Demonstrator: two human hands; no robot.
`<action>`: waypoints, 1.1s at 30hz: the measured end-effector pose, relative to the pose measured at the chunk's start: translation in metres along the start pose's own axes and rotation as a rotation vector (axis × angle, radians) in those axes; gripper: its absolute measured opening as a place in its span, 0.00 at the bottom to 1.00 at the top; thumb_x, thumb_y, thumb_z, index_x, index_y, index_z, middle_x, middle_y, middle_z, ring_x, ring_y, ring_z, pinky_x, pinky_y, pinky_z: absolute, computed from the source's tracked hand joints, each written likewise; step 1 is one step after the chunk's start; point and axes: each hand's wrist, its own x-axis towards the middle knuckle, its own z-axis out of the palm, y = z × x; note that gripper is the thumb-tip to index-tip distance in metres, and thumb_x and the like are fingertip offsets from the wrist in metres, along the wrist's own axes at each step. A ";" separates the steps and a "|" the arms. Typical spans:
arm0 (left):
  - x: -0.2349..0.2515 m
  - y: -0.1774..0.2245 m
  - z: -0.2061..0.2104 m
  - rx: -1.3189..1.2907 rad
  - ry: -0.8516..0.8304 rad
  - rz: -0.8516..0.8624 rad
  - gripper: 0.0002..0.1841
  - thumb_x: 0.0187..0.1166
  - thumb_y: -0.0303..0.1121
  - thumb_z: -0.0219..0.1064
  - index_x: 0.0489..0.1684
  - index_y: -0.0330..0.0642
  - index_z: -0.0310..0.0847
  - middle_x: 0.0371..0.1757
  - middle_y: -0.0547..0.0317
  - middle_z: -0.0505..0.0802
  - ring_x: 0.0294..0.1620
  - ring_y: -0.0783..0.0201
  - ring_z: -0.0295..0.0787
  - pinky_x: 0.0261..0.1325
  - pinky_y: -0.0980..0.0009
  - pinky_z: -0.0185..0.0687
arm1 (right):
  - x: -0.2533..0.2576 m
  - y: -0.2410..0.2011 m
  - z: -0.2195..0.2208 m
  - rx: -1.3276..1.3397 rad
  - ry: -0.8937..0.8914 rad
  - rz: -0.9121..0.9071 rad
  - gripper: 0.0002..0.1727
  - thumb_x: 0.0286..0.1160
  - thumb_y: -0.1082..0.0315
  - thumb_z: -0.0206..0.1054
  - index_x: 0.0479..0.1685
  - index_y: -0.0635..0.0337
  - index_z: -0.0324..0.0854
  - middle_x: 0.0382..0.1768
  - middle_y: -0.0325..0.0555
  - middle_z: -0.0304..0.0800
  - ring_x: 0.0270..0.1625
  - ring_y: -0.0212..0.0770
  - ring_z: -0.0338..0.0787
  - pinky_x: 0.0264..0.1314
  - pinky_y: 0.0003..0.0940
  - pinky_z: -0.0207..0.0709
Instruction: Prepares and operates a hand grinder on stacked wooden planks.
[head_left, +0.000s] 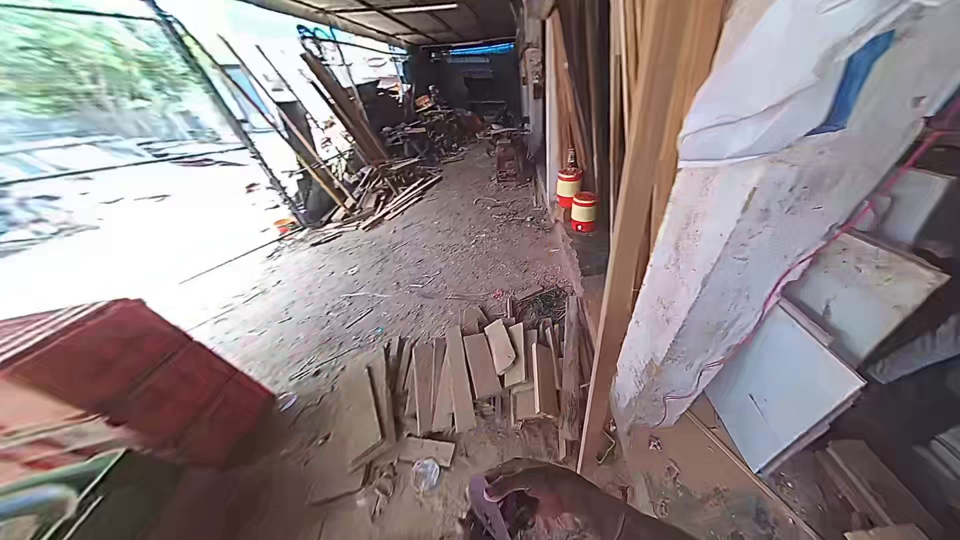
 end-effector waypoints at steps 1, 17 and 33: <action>-0.012 0.000 -0.009 -0.033 0.124 0.008 0.24 0.92 0.48 0.50 0.71 0.38 0.73 0.59 0.47 0.94 0.60 0.50 0.93 0.65 0.46 0.88 | 0.015 0.015 0.011 -0.114 -0.041 0.038 0.19 0.82 0.53 0.67 0.65 0.51 0.82 0.40 0.37 0.89 0.34 0.30 0.85 0.37 0.30 0.82; -0.243 0.120 -0.239 -0.293 1.178 0.487 0.13 0.91 0.29 0.55 0.64 0.33 0.79 0.44 0.47 0.93 0.40 0.59 0.92 0.45 0.61 0.91 | 0.188 0.224 0.365 -1.714 -0.899 -0.592 0.30 0.81 0.75 0.53 0.85 0.63 0.69 0.86 0.56 0.70 0.88 0.56 0.68 0.92 0.55 0.54; -0.443 0.361 -0.442 -0.239 1.013 0.457 0.17 0.89 0.27 0.56 0.72 0.30 0.74 0.56 0.43 0.93 0.54 0.55 0.93 0.61 0.56 0.90 | 0.299 0.284 0.681 -1.293 -0.998 -0.434 0.52 0.85 0.27 0.32 0.95 0.64 0.48 0.94 0.56 0.50 0.96 0.52 0.47 0.97 0.60 0.36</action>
